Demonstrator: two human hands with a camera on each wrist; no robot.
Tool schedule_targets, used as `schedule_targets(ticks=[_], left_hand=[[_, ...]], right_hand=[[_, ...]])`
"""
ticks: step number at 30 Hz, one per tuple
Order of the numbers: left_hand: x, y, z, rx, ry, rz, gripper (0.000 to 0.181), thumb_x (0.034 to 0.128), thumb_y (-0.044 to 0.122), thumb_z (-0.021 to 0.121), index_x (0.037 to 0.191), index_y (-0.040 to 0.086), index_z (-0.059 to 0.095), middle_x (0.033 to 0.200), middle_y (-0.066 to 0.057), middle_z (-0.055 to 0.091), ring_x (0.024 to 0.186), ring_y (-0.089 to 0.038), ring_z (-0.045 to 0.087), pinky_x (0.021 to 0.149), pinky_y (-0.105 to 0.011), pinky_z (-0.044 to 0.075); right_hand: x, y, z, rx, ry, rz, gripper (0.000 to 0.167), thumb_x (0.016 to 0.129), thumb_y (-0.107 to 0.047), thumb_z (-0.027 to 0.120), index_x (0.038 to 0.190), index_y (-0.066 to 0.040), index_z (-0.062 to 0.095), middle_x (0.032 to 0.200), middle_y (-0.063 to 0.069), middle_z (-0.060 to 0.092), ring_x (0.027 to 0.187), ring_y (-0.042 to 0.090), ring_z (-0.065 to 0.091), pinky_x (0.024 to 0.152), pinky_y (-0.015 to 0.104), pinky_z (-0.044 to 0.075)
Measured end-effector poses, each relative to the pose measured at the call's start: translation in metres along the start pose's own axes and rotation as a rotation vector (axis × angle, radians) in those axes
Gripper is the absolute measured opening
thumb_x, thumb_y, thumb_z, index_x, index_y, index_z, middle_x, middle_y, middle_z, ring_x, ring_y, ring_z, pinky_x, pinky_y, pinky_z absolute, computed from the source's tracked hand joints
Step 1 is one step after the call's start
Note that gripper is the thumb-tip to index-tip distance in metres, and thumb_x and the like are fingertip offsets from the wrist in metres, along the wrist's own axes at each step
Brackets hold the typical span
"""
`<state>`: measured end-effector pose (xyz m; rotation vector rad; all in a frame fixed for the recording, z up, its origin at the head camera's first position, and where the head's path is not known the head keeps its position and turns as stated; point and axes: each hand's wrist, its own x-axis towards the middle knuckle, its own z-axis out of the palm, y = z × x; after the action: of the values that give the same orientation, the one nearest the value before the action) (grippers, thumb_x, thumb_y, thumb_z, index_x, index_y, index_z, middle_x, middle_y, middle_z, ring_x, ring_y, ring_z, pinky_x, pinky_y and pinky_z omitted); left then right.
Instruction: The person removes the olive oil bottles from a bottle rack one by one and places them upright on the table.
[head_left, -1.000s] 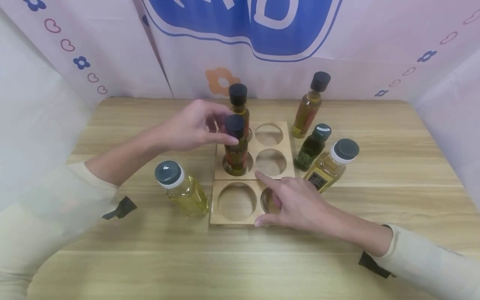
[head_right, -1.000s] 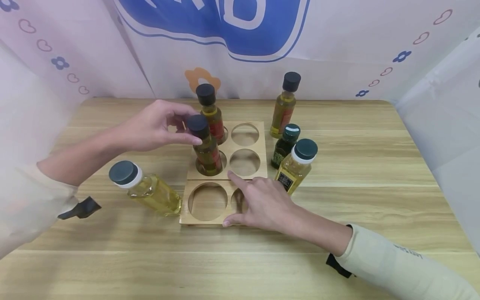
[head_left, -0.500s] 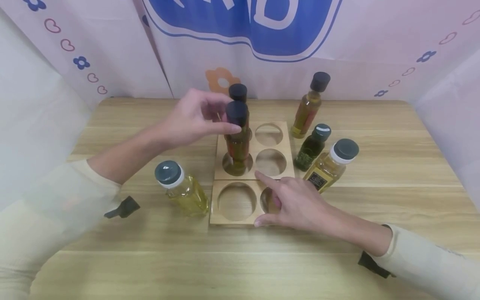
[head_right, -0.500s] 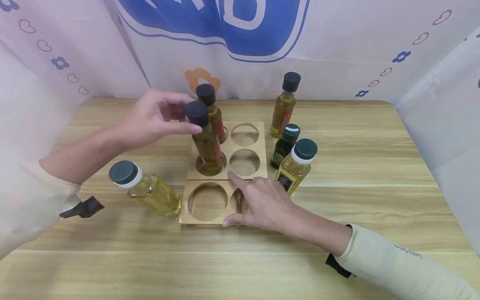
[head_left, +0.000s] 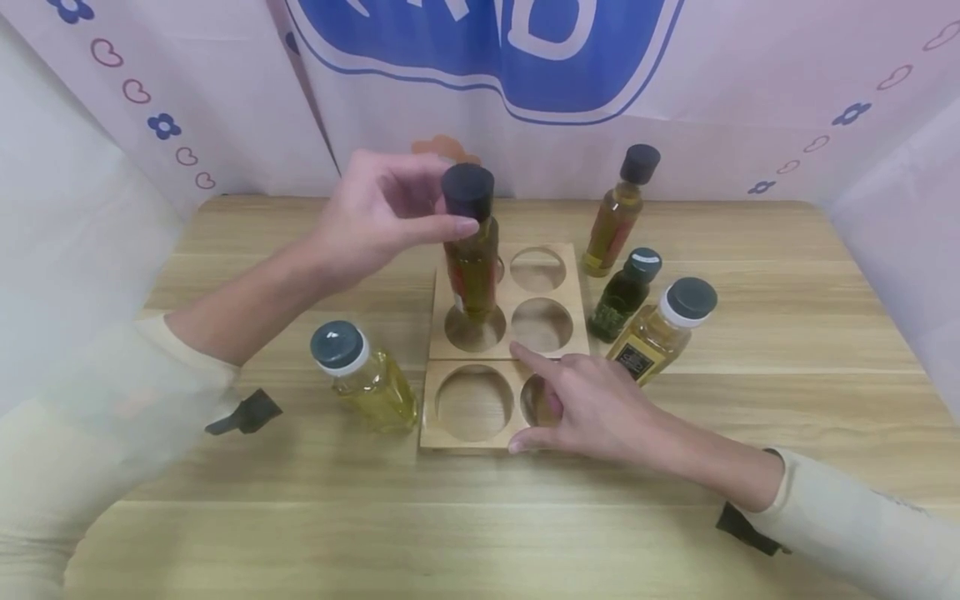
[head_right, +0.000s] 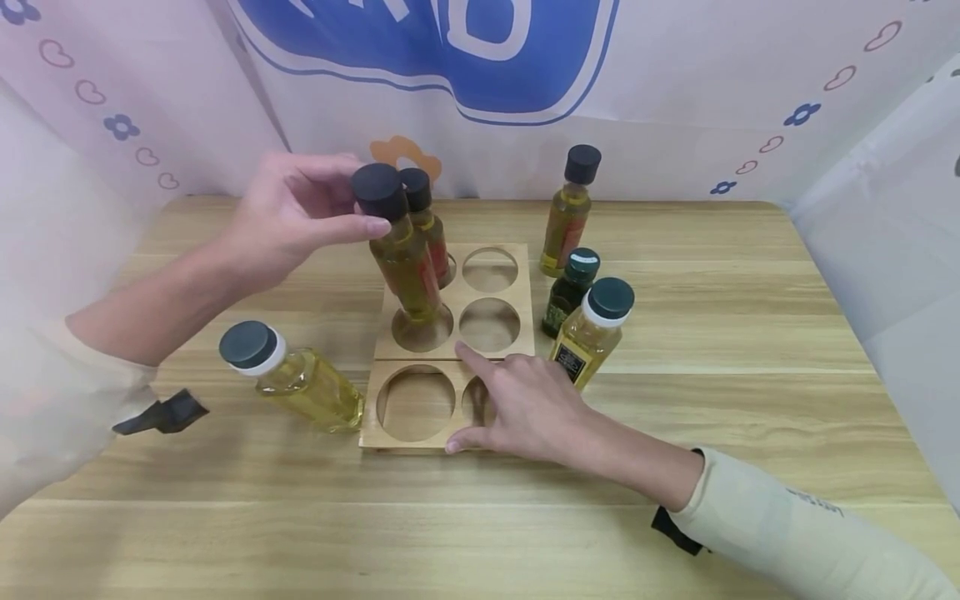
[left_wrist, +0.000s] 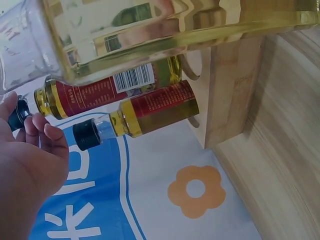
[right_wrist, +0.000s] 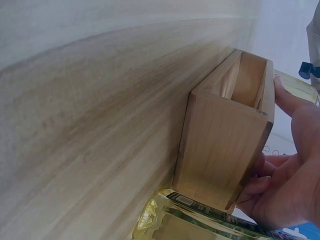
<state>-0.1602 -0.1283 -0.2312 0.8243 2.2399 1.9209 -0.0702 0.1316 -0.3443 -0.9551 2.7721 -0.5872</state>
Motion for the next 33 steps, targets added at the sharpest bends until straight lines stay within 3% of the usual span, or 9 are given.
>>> schedule_targets(ticks=[5, 13, 19, 33], left_hand=[[0.000, 0.006, -0.001, -0.042, 0.061, 0.013, 0.022, 0.0837, -0.011, 0.078, 0.100, 0.004, 0.078, 0.092, -0.014, 0.073, 0.080, -0.026, 0.067, 0.079, -0.032, 0.056], [0.001, 0.010, -0.005, -0.203, 0.125, 0.146, 0.027, 0.0799, -0.020, 0.072, 0.097, 0.000, 0.078, 0.097, -0.015, 0.078, 0.075, -0.020, 0.068, 0.075, -0.029, 0.057], [0.000, 0.009, -0.008, -0.227, 0.185, 0.196, 0.028, 0.0783, -0.021, 0.069, 0.095, -0.001, 0.077, 0.088, -0.011, 0.075, 0.071, -0.017, 0.062, 0.071, -0.027, 0.056], [-0.009, 0.011, -0.022, -0.219, 0.260, 0.186, 0.029, 0.0778, -0.025, 0.066, 0.095, -0.003, 0.076, 0.086, -0.010, 0.072, 0.072, -0.016, 0.058, 0.071, -0.024, 0.055]], right_hand=[[0.000, -0.002, -0.001, -0.001, -0.004, 0.013, 0.112, 0.070, -0.066, 0.086, 0.156, -0.008, 0.046, 0.062, -0.017, 0.050, 0.054, 0.002, 0.046, 0.049, 0.023, 0.041], [0.000, -0.002, 0.000, 0.003, -0.003, 0.015, 0.112, 0.070, -0.066, 0.087, 0.156, -0.007, 0.046, 0.062, -0.017, 0.050, 0.054, 0.003, 0.046, 0.049, 0.023, 0.041], [0.000, -0.001, 0.000, -0.007, 0.008, 0.009, 0.112, 0.070, -0.067, 0.086, 0.156, -0.008, 0.047, 0.062, -0.016, 0.049, 0.054, 0.003, 0.045, 0.048, 0.023, 0.040], [-0.001, -0.001, 0.000, -0.013, 0.007, 0.005, 0.111, 0.070, -0.067, 0.086, 0.156, -0.008, 0.046, 0.062, -0.017, 0.050, 0.055, 0.002, 0.045, 0.049, 0.023, 0.041]])
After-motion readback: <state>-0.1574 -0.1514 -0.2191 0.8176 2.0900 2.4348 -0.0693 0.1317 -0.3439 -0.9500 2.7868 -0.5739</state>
